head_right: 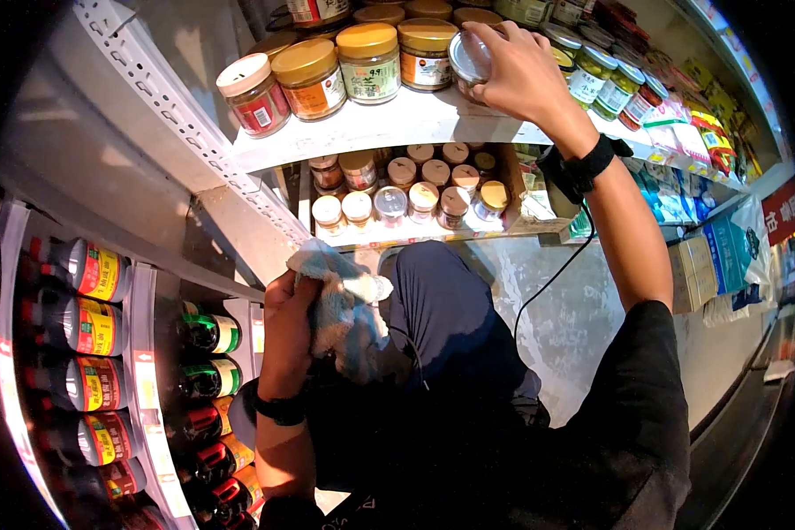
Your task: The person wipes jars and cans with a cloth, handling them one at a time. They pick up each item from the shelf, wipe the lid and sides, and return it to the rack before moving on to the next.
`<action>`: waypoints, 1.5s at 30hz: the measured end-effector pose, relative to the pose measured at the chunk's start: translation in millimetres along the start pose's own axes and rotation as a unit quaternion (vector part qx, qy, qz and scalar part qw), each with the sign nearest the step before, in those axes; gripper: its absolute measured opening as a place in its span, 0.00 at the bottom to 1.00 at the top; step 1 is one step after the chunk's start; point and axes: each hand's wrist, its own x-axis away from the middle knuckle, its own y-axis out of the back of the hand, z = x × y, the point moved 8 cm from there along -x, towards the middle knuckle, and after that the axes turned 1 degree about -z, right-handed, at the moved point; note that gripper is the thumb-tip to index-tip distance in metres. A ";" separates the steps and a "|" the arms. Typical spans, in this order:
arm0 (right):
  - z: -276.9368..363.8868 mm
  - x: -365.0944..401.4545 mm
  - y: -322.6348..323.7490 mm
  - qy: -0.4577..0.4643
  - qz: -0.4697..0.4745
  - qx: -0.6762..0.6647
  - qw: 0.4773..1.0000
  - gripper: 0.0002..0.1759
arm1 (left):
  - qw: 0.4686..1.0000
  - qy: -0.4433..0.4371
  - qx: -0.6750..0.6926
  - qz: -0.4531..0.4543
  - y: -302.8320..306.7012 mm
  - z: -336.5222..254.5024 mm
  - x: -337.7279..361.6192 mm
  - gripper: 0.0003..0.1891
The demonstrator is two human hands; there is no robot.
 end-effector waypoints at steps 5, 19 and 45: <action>1.3 -9.1 3.0 0.042 -0.005 0.062 0.997 0.42 | 1.000 -0.003 0.000 -0.002 -2.3 3.3 -2.4 0.13; -25.6 -27.8 -22.1 -0.025 0.164 0.098 0.981 0.48 | 1.000 0.003 0.006 0.008 1.9 1.3 -5.2 0.13; -80.7 8.9 -3.9 -0.020 0.135 0.086 0.987 0.47 | 0.999 0.007 -0.052 -0.013 -2.9 -2.2 -4.4 0.14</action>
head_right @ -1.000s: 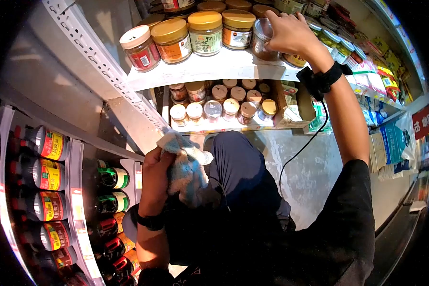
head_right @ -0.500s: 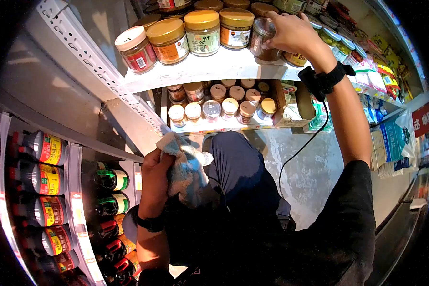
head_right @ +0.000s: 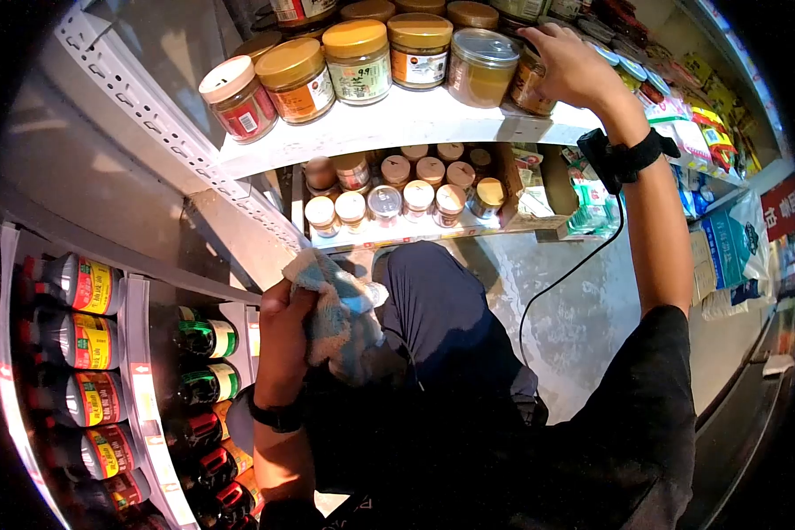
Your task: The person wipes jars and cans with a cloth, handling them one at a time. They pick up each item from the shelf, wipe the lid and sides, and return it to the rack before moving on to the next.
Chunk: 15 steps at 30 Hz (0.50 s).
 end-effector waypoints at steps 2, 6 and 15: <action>0.6 1.9 1.0 0.002 0.015 0.021 1.000 0.50 | 1.000 -0.015 0.019 0.010 -0.4 3.7 -2.9 0.14; 8.8 2.7 2.1 0.036 -0.010 0.086 0.996 0.48 | 0.999 -0.021 0.028 0.009 0.0 1.7 -2.2 0.14; 10.1 -1.7 5.6 0.064 -0.011 0.020 0.998 0.53 | 0.999 -0.003 0.045 -0.006 -0.2 2.0 4.4 0.13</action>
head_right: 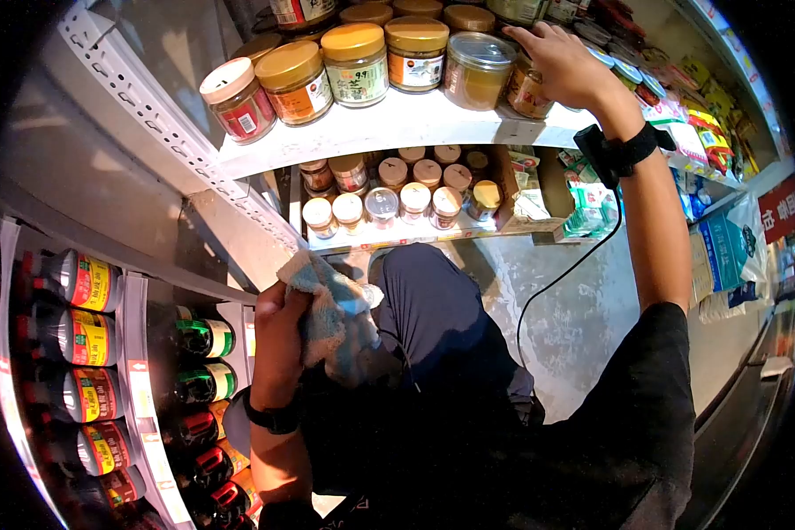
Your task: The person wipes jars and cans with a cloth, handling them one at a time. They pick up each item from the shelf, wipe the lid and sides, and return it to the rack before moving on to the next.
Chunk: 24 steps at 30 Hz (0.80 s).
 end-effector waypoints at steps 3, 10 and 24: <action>4.1 5.7 7.4 -0.015 -0.011 -0.037 0.999 0.56 | 1.000 0.000 -0.003 0.003 -0.8 -1.8 1.2 0.13; 22.0 23.7 29.3 -0.051 -0.036 -0.050 0.997 0.56 | 0.999 -0.012 -0.042 0.024 -0.5 7.6 -7.1 0.15; 99.4 74.6 127.3 0.019 -0.146 -0.216 0.965 0.59 | 0.998 0.026 0.025 0.048 -10.7 19.2 -19.5 0.15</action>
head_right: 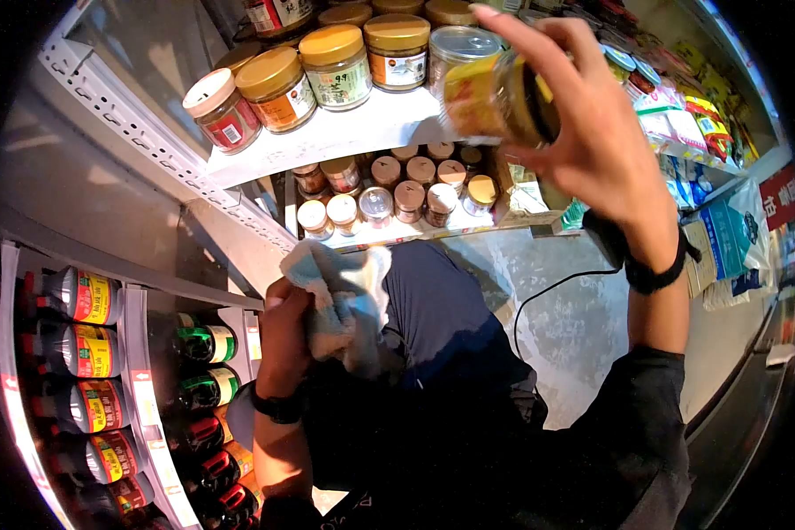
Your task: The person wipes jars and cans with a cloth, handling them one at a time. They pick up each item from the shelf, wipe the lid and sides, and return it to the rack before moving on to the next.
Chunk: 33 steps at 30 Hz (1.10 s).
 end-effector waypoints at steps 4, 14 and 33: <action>37.8 5.0 -24.0 0.115 0.057 -0.148 0.981 0.51 | 0.996 -0.011 0.092 0.004 -28.2 -6.2 -0.4 0.16; 113.7 21.0 -107.5 0.154 0.148 -0.329 0.920 0.49 | 0.921 0.081 0.378 0.036 -27.3 11.6 13.6 0.33; 111.4 9.1 -150.0 -0.020 -0.045 -0.554 0.831 0.72 | 0.930 0.013 0.363 -0.049 -3.8 -1.0 19.1 0.26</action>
